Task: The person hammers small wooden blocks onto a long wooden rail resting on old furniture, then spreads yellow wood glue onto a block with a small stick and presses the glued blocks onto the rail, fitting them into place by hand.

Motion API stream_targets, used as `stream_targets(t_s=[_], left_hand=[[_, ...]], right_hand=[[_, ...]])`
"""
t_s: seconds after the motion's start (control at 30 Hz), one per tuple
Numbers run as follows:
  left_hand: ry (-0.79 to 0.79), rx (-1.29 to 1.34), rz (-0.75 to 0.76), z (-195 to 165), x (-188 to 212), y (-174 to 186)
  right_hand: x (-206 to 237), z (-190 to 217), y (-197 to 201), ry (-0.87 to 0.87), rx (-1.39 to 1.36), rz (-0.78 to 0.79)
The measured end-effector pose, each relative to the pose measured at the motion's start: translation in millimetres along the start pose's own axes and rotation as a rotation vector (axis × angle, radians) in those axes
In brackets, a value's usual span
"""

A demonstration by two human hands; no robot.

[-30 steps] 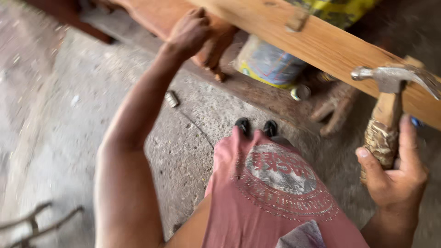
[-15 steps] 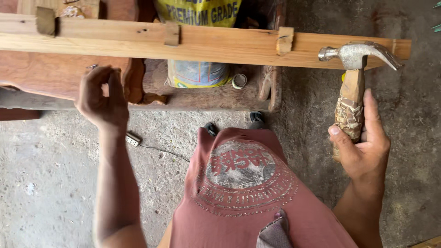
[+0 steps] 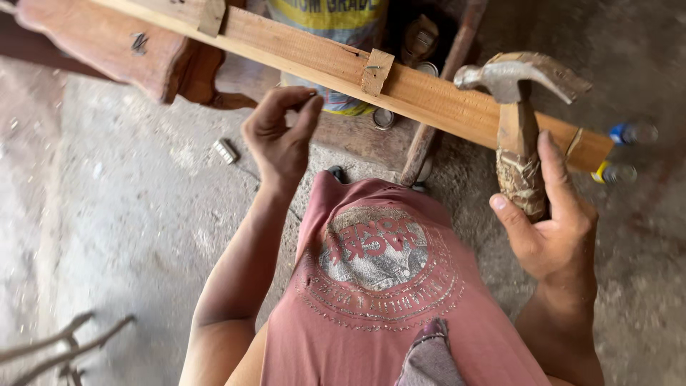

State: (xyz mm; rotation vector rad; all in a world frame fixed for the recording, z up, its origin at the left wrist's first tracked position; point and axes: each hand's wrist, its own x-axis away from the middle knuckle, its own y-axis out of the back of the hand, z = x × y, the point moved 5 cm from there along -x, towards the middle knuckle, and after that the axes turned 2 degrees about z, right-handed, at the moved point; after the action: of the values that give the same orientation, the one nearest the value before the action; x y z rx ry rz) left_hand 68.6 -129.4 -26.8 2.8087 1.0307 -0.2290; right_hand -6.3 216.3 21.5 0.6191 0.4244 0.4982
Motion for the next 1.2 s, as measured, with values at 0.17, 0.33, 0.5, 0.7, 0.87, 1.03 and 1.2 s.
stream_targets(t_s=[0.17,0.33,0.5,0.7,0.87,1.03,1.2], left_hand=[[-0.040,-0.207,-0.007,-12,8,-52],[-0.333,-0.442,0.027,-27,4,-75],[-0.361,-0.485,-0.003,-26,2,-79],[-0.343,-0.469,-0.011,-14,2,-90],[-0.361,-0.472,-0.013,-8,3,-93],[-0.377,-0.459,-0.032,-9,6,-94],[-0.414,-0.508,-0.059,-11,6,-97]], right_hand=[[-13,-34,21,-0.014,-0.162,0.115],[-21,-45,29,0.061,-0.173,0.148],[-33,-41,33,0.099,-0.143,0.192],[-46,-35,36,0.152,-0.072,0.242],[-56,-30,38,0.175,-0.080,0.292],[-60,-24,38,0.209,-0.072,0.320],[-64,-18,36,0.240,-0.074,0.338]])
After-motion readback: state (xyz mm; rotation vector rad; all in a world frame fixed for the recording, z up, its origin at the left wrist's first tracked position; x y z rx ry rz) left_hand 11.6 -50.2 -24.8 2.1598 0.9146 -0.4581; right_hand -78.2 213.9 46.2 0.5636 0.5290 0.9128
